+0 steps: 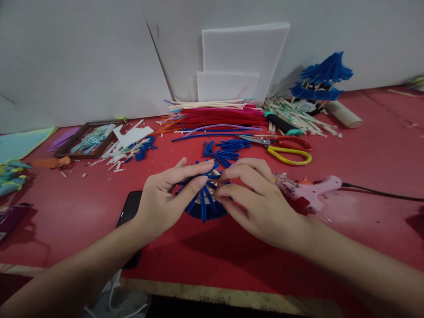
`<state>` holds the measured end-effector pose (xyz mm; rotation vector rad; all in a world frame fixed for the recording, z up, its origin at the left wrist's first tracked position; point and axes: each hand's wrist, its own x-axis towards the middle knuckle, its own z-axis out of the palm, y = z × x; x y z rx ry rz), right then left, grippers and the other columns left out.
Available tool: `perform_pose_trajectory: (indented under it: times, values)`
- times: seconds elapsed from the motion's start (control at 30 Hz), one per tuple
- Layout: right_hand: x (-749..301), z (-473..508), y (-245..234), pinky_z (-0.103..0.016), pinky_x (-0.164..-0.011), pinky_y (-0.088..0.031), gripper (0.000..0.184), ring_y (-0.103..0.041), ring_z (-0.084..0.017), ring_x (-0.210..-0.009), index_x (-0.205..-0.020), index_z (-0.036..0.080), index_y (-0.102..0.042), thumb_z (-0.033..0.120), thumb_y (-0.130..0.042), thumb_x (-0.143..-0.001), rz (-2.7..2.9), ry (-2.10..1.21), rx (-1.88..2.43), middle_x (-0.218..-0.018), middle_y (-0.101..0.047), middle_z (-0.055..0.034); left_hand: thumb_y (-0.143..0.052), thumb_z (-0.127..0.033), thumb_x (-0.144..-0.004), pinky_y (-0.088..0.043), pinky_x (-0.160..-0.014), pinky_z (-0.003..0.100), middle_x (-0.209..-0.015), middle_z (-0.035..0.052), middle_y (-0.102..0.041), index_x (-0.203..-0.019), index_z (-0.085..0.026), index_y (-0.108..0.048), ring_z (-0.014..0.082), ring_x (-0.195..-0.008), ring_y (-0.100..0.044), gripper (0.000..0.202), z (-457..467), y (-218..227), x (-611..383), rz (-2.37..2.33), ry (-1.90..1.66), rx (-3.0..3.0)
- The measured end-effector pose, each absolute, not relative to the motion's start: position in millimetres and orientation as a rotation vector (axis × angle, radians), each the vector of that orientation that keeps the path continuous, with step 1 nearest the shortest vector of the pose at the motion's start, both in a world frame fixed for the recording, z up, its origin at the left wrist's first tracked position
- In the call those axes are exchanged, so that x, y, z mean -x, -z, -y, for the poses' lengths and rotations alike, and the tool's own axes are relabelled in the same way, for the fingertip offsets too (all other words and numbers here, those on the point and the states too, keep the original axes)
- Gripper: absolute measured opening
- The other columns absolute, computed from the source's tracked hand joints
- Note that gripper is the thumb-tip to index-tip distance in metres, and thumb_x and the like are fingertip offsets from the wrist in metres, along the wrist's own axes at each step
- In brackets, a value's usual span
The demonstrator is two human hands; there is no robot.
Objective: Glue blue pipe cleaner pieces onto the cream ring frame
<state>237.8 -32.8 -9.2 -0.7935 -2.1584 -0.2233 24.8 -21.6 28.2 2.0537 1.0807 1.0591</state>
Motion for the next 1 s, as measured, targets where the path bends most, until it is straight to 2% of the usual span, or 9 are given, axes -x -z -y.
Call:
perform_pose_trajectory:
  times: [0.23, 0.53, 0.67, 0.83, 1.0]
  values:
    - [-239, 31, 9, -0.039, -0.093, -0.053, 0.005, -0.062, -0.020, -0.102, -0.098, 0.025, -0.065, 0.019, -0.063, -0.099, 2.135, 0.229, 0.785, -0.100, -0.070, -0.0032, -0.065, -0.021, -0.100, -0.038, -0.131, 0.053, -0.109, 0.0003, -0.085, -0.107, -0.024, -0.079, 0.0179, -0.093, -0.084, 0.016, 17, -22, -27, -0.969, -1.176, -2.133]
    - [-238, 39, 4, -0.043, -0.089, -0.055, 0.004, -0.064, -0.023, -0.102, -0.098, 0.026, -0.064, 0.023, -0.065, -0.097, 2.118, 0.235, 0.754, -0.101, -0.071, -0.0052, -0.064, -0.017, -0.100, -0.037, -0.131, 0.052, -0.108, 0.0022, -0.085, -0.107, -0.021, -0.080, 0.0176, -0.093, -0.084, 0.018, 13, -20, -23, -0.902, -1.180, -2.229]
    - [-235, 47, 8, -0.043, -0.092, -0.055, 0.019, -0.065, -0.025, -0.107, -0.103, 0.025, -0.066, 0.034, -0.077, -0.091, 2.122, 0.386, 0.686, -0.099, -0.072, -0.0055, -0.063, -0.016, -0.100, -0.039, -0.130, 0.053, -0.111, 0.0025, -0.085, -0.110, -0.021, -0.079, 0.0186, -0.095, -0.084, 0.020, 13, -20, -22, -0.889, -1.172, -2.257]
    - [-235, 50, 9, -0.039, -0.084, -0.053, 0.021, -0.065, -0.024, -0.103, -0.107, 0.030, -0.069, 0.016, -0.073, -0.091, 2.159, 0.447, 0.682, -0.095, -0.074, -0.0006, -0.063, -0.017, -0.100, -0.040, -0.128, 0.055, -0.111, 0.0029, -0.085, -0.111, -0.022, -0.079, 0.0198, -0.097, -0.084, 0.020, 11, -18, -21, -0.864, -1.172, -2.261]
    - [-229, 52, 7, -0.042, -0.084, -0.051, 0.018, -0.065, -0.024, -0.105, -0.104, 0.029, -0.069, 0.018, -0.075, -0.091, 2.133, 0.457, 0.693, -0.093, -0.075, -0.0001, -0.063, -0.016, -0.100, -0.038, -0.130, 0.054, -0.111, 0.0023, -0.085, -0.112, -0.023, -0.079, 0.0186, -0.097, -0.084, 0.021, 11, -17, -22, -0.840, -1.200, -2.262]
